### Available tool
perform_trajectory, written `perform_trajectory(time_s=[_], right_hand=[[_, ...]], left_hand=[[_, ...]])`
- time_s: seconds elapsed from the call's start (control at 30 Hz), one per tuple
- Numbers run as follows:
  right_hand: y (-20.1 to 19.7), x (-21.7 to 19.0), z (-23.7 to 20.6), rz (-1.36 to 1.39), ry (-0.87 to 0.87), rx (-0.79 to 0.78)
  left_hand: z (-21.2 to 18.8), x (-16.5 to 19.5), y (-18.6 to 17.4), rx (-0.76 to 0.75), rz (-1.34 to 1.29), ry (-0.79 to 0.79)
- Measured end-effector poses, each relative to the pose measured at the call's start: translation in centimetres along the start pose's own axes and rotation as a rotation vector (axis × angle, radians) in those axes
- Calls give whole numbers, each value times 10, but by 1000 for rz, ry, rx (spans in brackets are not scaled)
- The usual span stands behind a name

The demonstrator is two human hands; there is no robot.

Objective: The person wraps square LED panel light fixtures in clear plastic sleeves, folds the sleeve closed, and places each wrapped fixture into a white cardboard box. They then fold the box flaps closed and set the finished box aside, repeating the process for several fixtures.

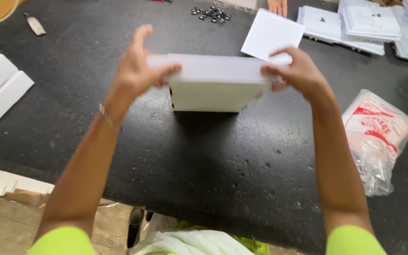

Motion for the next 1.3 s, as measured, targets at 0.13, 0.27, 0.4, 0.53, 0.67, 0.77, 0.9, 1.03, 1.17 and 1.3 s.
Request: perform_trajectory(time_s=[0.13,0.27,0.4,0.53,0.67,0.77,0.9,1.03,1.17,1.3], right_hand=[[-8,-24,49,-239,-345,164],[-7,-16,55,-344,-287,248],[-19,-19,20,-479,-519,272],[-26,-22,4,-572,-631,234],[-30,-31,15,-447,-533,246],[-34,-39,23,-323,-388,230],[-27,-51,14,-291,-394,222],[-20,-50,9,-275,-368,202],[-18,-48,8,-291,-406,230],[-16,-52,6,-305,-380,245]], left_hand=[[54,15,0,156,399,356],[71,2,6,64,424,193],[53,11,1,17,562,316],[33,24,-5,-46,591,527],[56,20,-6,-62,622,231],[70,6,1,-53,574,-19],[80,-8,6,-22,490,29],[88,-26,4,17,457,138],[98,-39,3,23,413,202],[100,-45,2,33,427,189]])
Point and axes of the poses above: each hand's wrist, its own z-axis towards the middle knuckle, its own y-axis out of the palm, x = y × z, the point moved 6 cm from there along z, towards the middle knuckle, and after that the axes turned 12 degrees about -z, right-handed, at the moved point
